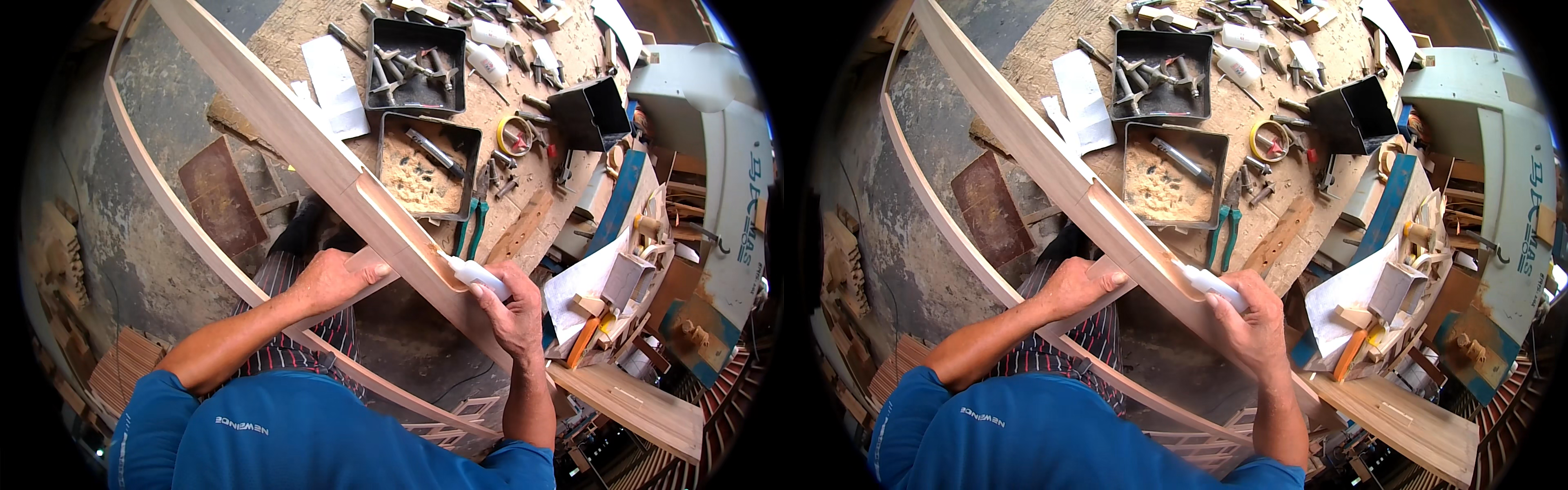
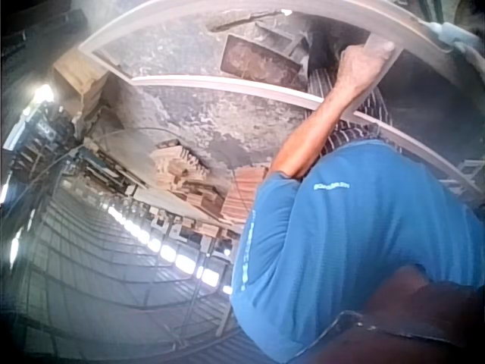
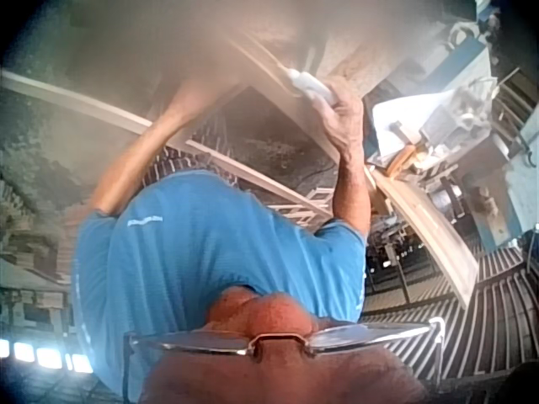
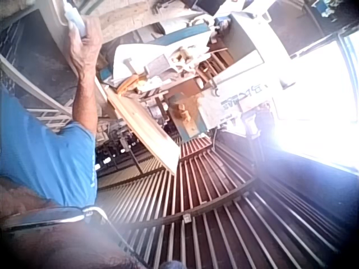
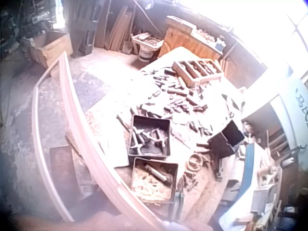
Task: The person smoothing the edges of a curved wooden frame using a stationary sanding machine and then applying glue from a small white bottle to the joints while working at a workbench.
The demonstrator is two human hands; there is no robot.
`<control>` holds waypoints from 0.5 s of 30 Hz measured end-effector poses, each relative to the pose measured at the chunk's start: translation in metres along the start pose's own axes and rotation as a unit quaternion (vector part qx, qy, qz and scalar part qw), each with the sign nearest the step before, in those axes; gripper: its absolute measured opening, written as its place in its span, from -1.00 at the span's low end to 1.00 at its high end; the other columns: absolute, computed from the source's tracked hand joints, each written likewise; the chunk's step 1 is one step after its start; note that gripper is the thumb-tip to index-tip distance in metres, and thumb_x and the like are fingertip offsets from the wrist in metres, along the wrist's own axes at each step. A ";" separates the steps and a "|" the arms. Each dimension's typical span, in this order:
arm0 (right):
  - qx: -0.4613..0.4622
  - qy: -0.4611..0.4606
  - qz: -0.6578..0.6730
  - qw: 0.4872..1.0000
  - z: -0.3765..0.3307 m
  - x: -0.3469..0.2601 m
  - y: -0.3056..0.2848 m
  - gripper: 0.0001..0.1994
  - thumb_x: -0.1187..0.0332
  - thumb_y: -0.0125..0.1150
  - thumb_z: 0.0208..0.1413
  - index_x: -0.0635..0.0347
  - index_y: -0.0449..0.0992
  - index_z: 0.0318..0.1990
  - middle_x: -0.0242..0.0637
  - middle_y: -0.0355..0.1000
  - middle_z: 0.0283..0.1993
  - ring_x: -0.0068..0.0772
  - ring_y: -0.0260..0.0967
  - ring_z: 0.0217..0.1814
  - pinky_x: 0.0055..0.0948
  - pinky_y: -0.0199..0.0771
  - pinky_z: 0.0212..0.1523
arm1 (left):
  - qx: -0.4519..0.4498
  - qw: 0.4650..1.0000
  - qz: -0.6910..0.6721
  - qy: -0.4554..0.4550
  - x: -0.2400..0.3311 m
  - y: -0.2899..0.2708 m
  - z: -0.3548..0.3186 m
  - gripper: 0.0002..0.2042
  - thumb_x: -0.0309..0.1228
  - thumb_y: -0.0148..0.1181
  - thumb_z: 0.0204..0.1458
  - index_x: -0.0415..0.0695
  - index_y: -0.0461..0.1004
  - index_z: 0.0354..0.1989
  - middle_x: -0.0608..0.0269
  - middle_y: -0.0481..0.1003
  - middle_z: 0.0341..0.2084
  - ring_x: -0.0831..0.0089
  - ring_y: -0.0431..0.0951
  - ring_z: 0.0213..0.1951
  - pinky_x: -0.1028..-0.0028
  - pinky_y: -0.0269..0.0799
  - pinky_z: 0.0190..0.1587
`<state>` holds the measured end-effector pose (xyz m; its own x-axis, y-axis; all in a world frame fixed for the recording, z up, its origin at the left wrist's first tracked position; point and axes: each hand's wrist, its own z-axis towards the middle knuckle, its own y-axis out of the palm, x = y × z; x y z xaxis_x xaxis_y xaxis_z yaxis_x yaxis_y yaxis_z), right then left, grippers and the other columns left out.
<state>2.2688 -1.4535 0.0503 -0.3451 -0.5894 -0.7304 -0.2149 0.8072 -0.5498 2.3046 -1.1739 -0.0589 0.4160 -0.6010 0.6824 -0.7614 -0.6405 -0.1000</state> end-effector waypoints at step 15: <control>0.011 -0.005 0.027 1.000 0.002 0.003 0.003 -0.83 0.46 0.31 0.05 0.34 0.58 -0.22 -0.22 0.49 -0.30 -0.39 0.43 -0.28 -0.48 0.39 -0.22 | -0.018 1.000 -0.001 -0.022 0.006 -0.003 -0.001 -0.19 0.39 -0.01 0.04 -0.32 0.62 -0.31 -0.17 0.58 -0.48 -0.03 0.63 -0.30 0.17 0.49 -0.19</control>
<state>2.2693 -1.4528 0.0455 -0.3471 -0.5459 -0.7626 -0.1763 0.8366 -0.5187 2.3088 -1.1753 -0.0542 0.4394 -0.6206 0.6495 -0.7772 -0.6252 -0.0717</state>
